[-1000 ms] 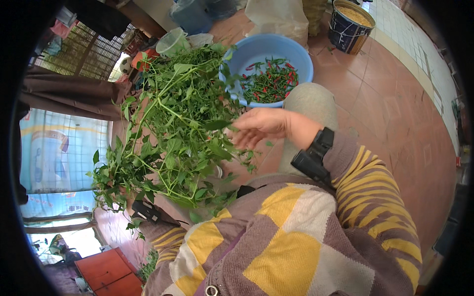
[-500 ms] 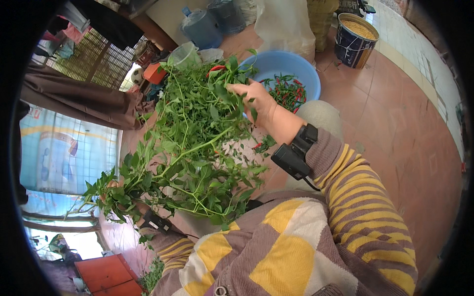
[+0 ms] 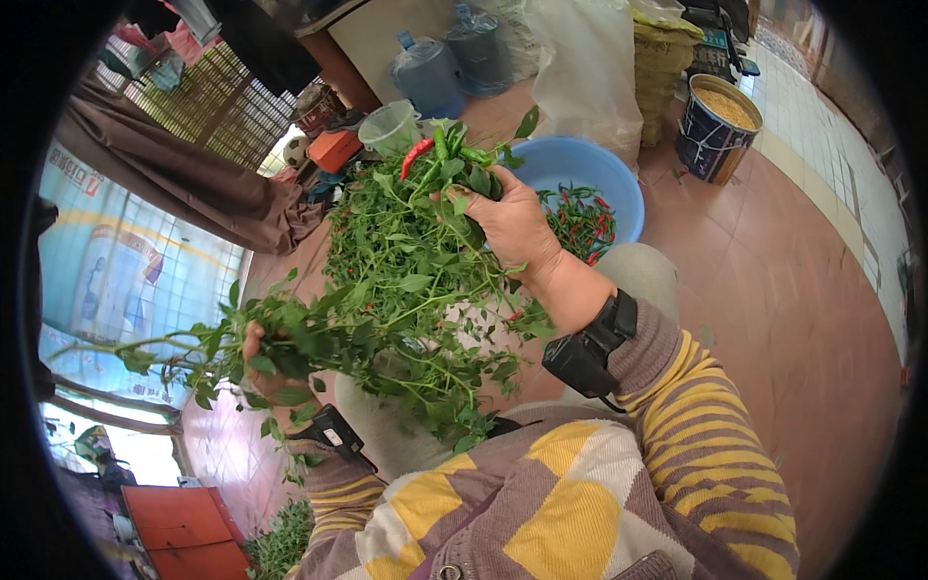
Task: The person picks red and green chilies from leafy branches by hand and places them into a blue bowl. The person holds the branches with one hand and uses the other to pluck the chilies, occasionally dropping leaves and stems onto the floor.
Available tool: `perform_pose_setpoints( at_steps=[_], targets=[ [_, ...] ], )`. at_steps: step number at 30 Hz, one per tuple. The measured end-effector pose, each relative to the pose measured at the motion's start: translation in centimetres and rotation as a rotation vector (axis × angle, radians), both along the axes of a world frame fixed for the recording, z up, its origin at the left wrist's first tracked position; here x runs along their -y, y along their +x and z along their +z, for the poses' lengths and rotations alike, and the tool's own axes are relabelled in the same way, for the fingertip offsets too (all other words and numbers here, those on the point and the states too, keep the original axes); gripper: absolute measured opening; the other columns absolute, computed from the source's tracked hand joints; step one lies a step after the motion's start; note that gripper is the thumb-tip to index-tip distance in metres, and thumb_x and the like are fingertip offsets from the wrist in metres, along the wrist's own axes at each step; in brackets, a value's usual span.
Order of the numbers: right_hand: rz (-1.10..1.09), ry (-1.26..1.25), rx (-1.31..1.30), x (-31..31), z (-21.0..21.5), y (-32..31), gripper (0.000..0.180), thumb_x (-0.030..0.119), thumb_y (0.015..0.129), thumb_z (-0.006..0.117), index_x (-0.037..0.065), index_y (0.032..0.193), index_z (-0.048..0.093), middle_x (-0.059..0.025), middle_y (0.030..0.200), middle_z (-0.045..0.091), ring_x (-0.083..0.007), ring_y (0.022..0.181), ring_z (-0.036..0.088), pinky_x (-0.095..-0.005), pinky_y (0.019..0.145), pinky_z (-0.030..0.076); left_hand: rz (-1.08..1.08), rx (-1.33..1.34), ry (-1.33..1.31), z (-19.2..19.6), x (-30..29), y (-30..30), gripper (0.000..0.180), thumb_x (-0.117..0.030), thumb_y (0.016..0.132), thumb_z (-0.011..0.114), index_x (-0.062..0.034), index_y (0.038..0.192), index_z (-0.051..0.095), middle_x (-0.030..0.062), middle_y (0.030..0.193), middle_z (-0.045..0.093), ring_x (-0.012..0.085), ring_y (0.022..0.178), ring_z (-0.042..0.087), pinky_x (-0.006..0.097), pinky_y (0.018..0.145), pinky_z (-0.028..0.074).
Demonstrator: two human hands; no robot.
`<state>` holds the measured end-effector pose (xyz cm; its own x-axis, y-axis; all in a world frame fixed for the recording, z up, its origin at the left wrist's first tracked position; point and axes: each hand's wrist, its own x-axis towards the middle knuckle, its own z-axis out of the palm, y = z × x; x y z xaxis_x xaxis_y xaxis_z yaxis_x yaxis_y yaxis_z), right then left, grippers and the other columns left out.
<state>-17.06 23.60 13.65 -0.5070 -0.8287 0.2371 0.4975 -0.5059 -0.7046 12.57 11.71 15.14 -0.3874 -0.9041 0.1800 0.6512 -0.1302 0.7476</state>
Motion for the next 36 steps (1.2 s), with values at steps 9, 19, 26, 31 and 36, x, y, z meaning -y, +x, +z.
perform_pose_setpoints(
  at_steps=[9, 19, 26, 31, 36],
  targets=[
    [-0.082, 0.040, -0.060, 2.8, 0.2, 4.3, 0.024, 0.005, 0.084, 0.061, 0.001, 0.107, 0.055, -0.0010, 0.090, 0.062, -0.0065, 0.077, 0.056, -0.0215, 0.069, 0.046, -0.177, 0.181, 0.203, -2.0, -3.2, -6.8, 0.024, -0.026, 0.084, 0.059, -0.0070, 0.098, 0.057, 0.0095, 0.093, 0.063, 0.0228, 0.081, 0.061, 0.037, 0.074, 0.051],
    [-0.299, 0.147, -0.226, 5.0, -1.1, 7.7, 0.022, 0.004, 0.079, 0.063, 0.001, 0.100, 0.057, -0.0029, 0.090, 0.063, -0.0091, 0.079, 0.054, -0.0254, 0.073, 0.044, -0.179, 0.357, 0.210, -5.8, -3.6, -10.4, 0.028, -0.020, 0.079, 0.068, -0.0050, 0.101, 0.059, 0.0031, 0.095, 0.062, 0.0156, 0.084, 0.060, 0.031, 0.074, 0.051],
    [-0.047, 0.122, 0.009, 3.7, -0.6, 8.6, 0.032, -0.003, 0.080, 0.059, 0.000, 0.112, 0.053, -0.0012, 0.086, 0.060, -0.0067, 0.071, 0.053, -0.0224, 0.061, 0.045, -0.264, 0.269, 0.232, -7.2, -2.4, -11.0, 0.023, -0.018, 0.082, 0.064, -0.0048, 0.101, 0.060, 0.0033, 0.097, 0.061, 0.0157, 0.089, 0.059, 0.030, 0.079, 0.048],
    [-0.127, 0.142, -0.141, 2.8, 0.4, 9.2, 0.035, -0.004, 0.081, 0.058, 0.000, 0.115, 0.051, 0.0006, 0.086, 0.058, -0.0051, 0.067, 0.051, -0.0217, 0.058, 0.045, -0.326, 0.291, 0.245, -7.7, -2.2, -9.8, 0.019, -0.015, 0.085, 0.058, -0.0040, 0.101, 0.060, 0.0050, 0.094, 0.062, 0.0164, 0.084, 0.060, 0.031, 0.075, 0.051],
    [-0.133, 0.043, -0.164, 2.7, 0.3, 8.5, 0.024, -0.001, 0.082, 0.059, 0.002, 0.105, 0.056, 0.0022, 0.084, 0.057, -0.0046, 0.069, 0.051, -0.0209, 0.058, 0.044, -0.251, 0.362, 0.154, -7.6, -1.5, -10.0, 0.022, -0.017, 0.085, 0.059, -0.0030, 0.102, 0.059, 0.0068, 0.095, 0.063, 0.0169, 0.083, 0.062, 0.032, 0.074, 0.053]
  ],
)
